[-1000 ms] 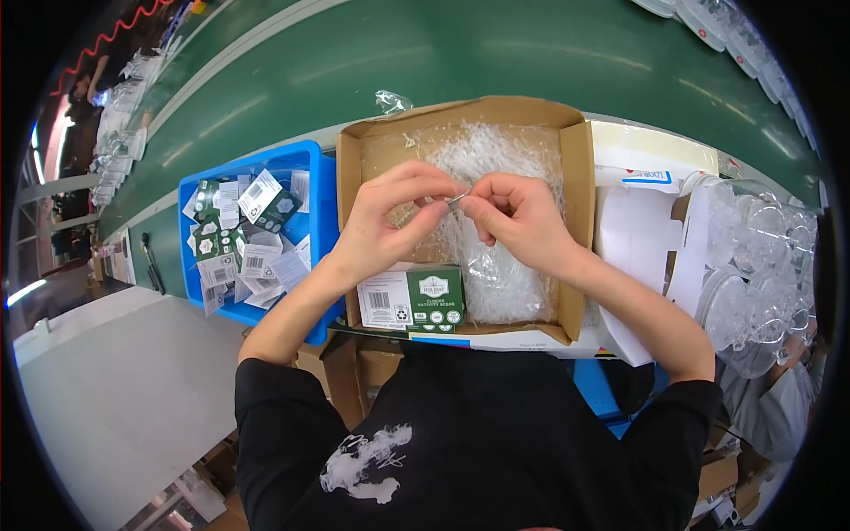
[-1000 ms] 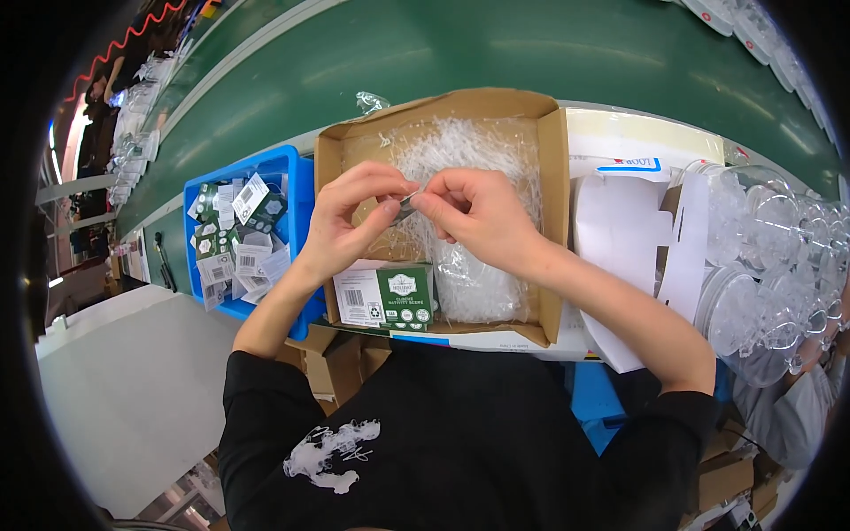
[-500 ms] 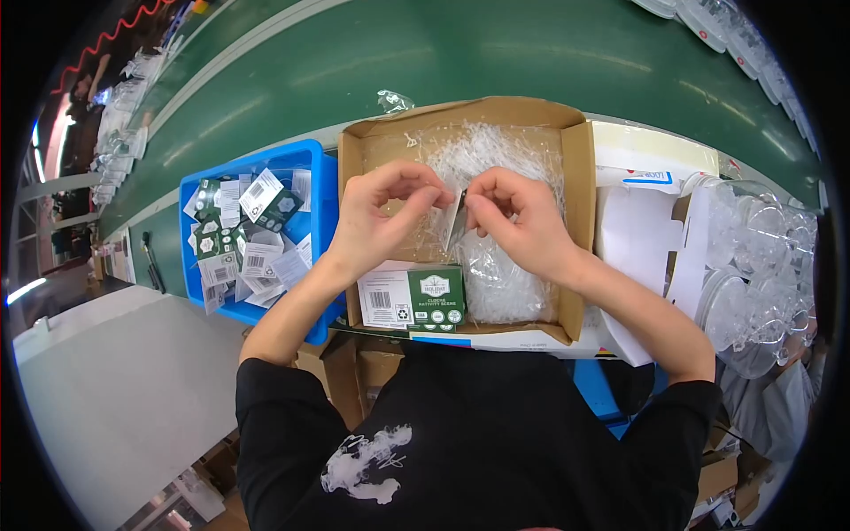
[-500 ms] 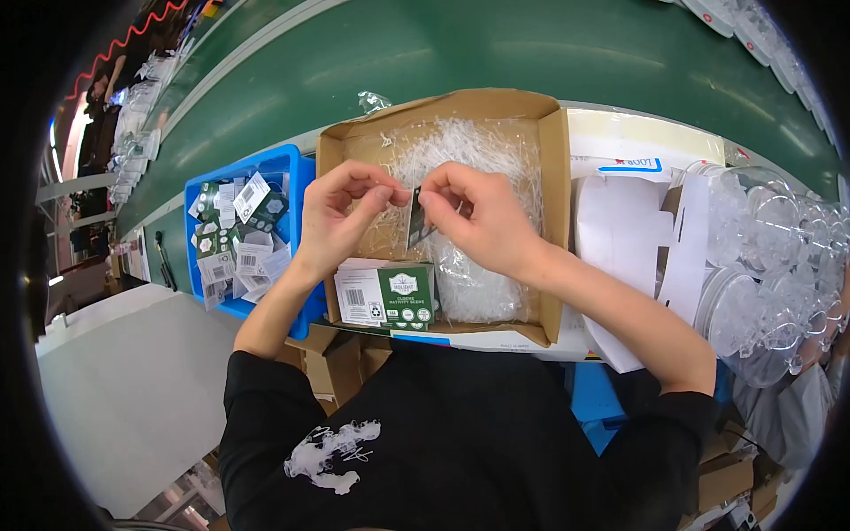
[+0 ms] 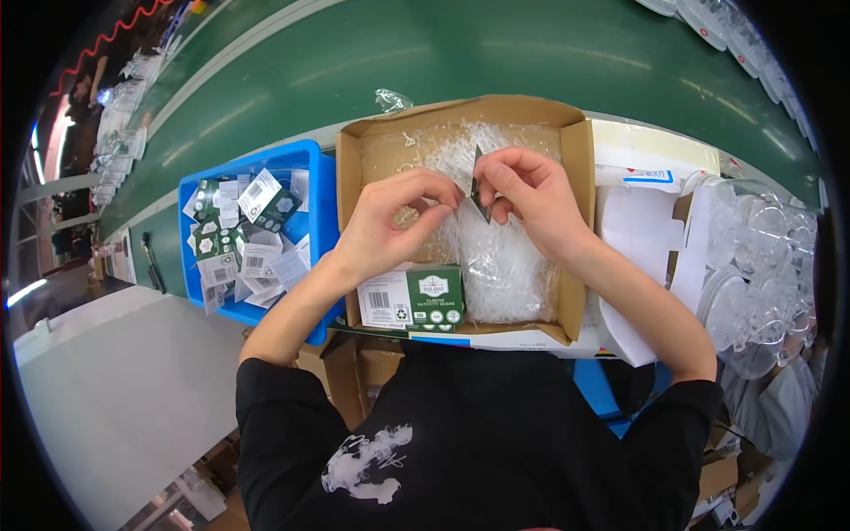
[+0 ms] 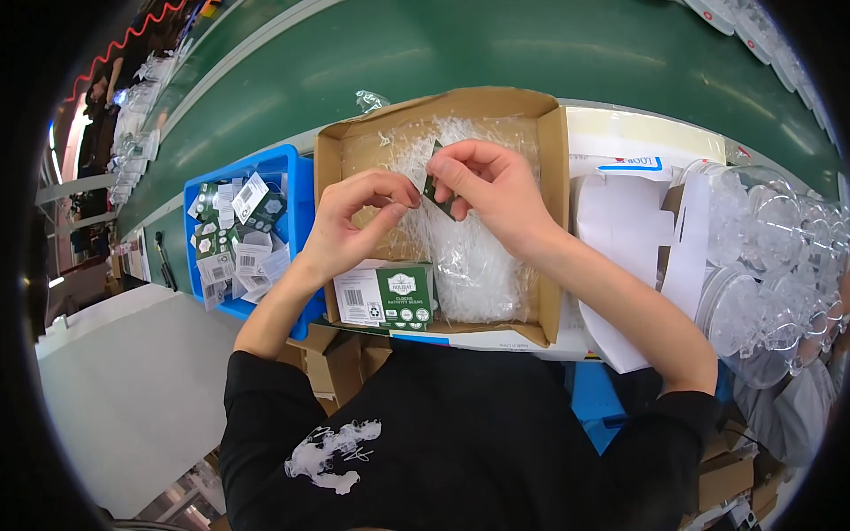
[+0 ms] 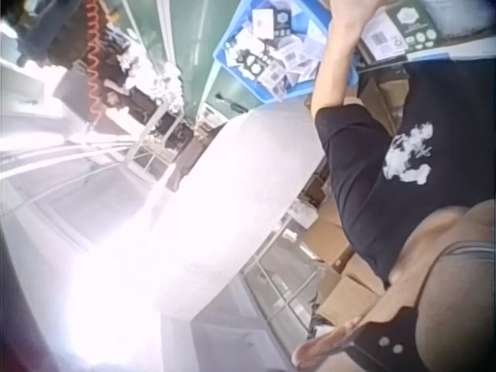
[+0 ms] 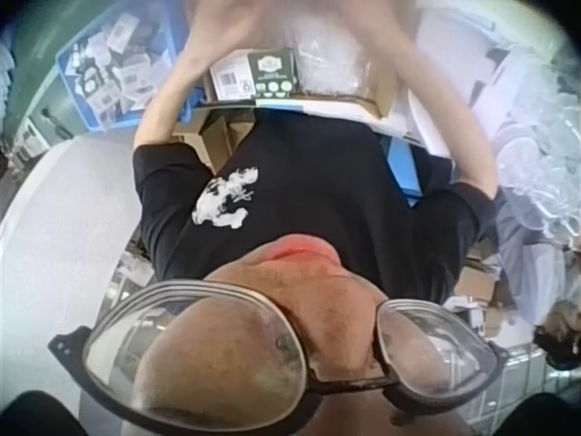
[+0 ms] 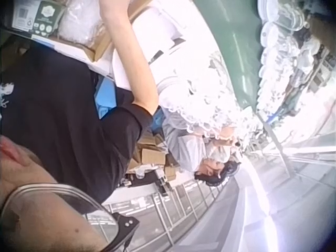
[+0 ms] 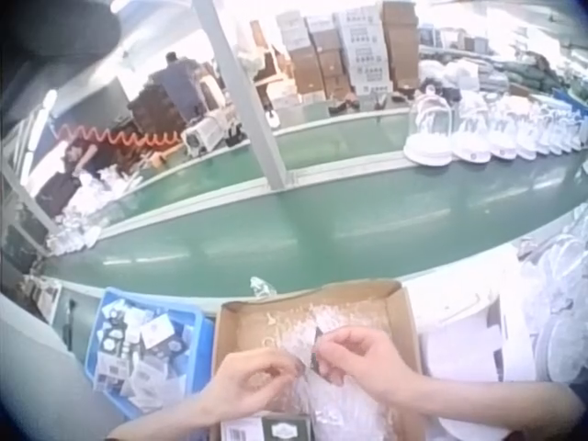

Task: Assembling lighting components and placing them into boxes on a production line.

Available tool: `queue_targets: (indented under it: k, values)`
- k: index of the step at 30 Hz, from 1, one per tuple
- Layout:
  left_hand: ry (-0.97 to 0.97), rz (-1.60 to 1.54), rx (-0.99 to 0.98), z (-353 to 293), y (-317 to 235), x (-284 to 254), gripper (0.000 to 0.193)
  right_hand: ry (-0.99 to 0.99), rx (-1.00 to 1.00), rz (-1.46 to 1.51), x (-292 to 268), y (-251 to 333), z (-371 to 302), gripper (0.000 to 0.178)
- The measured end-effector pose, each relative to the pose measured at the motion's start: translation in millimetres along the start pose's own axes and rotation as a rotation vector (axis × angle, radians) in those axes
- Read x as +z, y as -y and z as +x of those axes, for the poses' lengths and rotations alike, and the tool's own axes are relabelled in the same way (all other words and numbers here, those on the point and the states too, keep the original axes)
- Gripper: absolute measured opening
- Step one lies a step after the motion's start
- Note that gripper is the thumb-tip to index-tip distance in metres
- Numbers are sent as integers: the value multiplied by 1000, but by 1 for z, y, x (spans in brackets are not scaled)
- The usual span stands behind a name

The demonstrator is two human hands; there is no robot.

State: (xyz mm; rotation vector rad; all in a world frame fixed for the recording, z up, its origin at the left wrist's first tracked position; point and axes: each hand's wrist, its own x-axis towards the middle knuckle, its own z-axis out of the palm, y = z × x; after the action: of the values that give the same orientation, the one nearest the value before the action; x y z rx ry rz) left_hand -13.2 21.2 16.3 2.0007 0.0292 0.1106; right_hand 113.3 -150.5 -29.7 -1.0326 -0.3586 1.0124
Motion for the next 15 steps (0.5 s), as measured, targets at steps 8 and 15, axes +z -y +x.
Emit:
queue_targets:
  k: [8,15]
  values:
    - [24,33,29,-2,1,2,12,39,-59,-82,7,5,-5,12]
    - [-39,-242,-100,-7,1,-1,17,49,-233,-386,17,4,-14,11]
